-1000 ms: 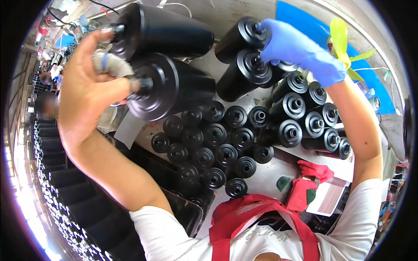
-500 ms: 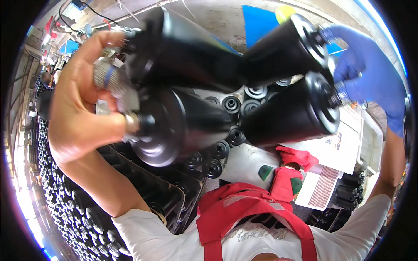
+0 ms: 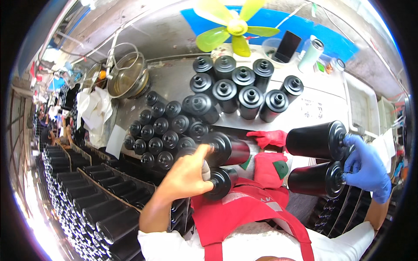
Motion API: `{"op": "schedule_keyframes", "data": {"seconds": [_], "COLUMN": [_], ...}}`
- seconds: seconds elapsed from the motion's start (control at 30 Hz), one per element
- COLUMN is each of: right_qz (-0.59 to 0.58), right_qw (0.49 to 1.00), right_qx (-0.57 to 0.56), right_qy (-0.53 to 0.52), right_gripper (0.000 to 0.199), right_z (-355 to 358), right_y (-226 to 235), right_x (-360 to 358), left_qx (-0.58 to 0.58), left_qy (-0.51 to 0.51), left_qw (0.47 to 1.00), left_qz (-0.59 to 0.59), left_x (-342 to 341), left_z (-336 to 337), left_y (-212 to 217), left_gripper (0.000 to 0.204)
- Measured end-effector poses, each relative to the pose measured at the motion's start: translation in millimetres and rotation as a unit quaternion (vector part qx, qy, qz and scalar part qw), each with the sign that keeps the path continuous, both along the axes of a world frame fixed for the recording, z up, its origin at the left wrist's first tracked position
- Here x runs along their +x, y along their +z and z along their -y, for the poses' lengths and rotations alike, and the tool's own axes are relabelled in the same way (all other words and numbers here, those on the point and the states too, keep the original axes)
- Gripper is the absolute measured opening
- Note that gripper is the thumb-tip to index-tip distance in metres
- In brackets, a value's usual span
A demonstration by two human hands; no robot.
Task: The person wipes the tops of black cylindrical containers with a white cloth and then applies decorative labels to their sides. The person handles the containers one at a time, smoothing the labels with a green tool to ensure they adhere properly.
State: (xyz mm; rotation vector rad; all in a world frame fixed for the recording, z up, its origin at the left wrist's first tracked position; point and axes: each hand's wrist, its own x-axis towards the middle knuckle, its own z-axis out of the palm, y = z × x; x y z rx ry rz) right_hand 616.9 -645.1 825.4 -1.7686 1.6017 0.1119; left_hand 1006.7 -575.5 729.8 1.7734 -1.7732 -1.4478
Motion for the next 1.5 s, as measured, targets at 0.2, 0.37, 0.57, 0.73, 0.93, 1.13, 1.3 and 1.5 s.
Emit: {"op": "schedule_keyframes", "data": {"seconds": [0.2, 0.37, 0.57, 0.73, 0.93, 1.13, 1.3, 1.5], "right_qz": [0.009, 0.037, 0.034, -0.005, -0.051, 0.039, -0.011, -0.012], "right_qw": [0.993, 0.97, 0.927, 0.903, 0.918, 0.957, 0.991, 0.996], "right_qx": [-0.02, -0.021, 0.016, 0.015, -0.026, -0.05, -0.084, -0.085], "right_qy": [-0.118, -0.241, -0.372, -0.428, -0.393, -0.282, -0.102, 0.028], "right_gripper": [0.07, 0.066, 0.069, 0.066, 0.062, 0.066, 0.061, 0.06], "right_z": [-62.8, -106.4, -145.2, -159.7, -133.9, -49.9, 48.1, 159.0], "right_y": [-75.2, -120.6, -164.8, -194.9, -178.8, -115.6, -90.5, -108.8], "right_x": [-87.8, -146.5, -221.3, -269.0, -288.5, -295.1, -270.4, -240.6], "left_qx": [0.045, 0.002, -0.019, 0.05, 0.09, 0.108, 0.059, 0.092], "left_qy": [0.027, 0.075, 0.095, 0.135, 0.074, 0.06, 0.033, 0.132], "left_qw": [0.989, 0.967, 0.968, 0.982, 0.968, 0.972, 0.981, 0.985], "left_qz": [0.142, 0.242, 0.232, 0.123, 0.223, 0.202, 0.183, 0.063], "left_x": [-46.0, -66.2, -52.6, -41.6, -38.2, -47.3, -38.6, -53.8], "left_z": [3.6, 10.1, 15.9, 24.8, 33.6, 37.2, 20.4, 22.8], "left_y": [-106.7, -161.8, -213.2, -219.6, -214.0, -209.3, -211.0, -187.1], "left_gripper": [0.068, 0.072, 0.075, 0.078, 0.103, 0.102, 0.11, 0.112]}}
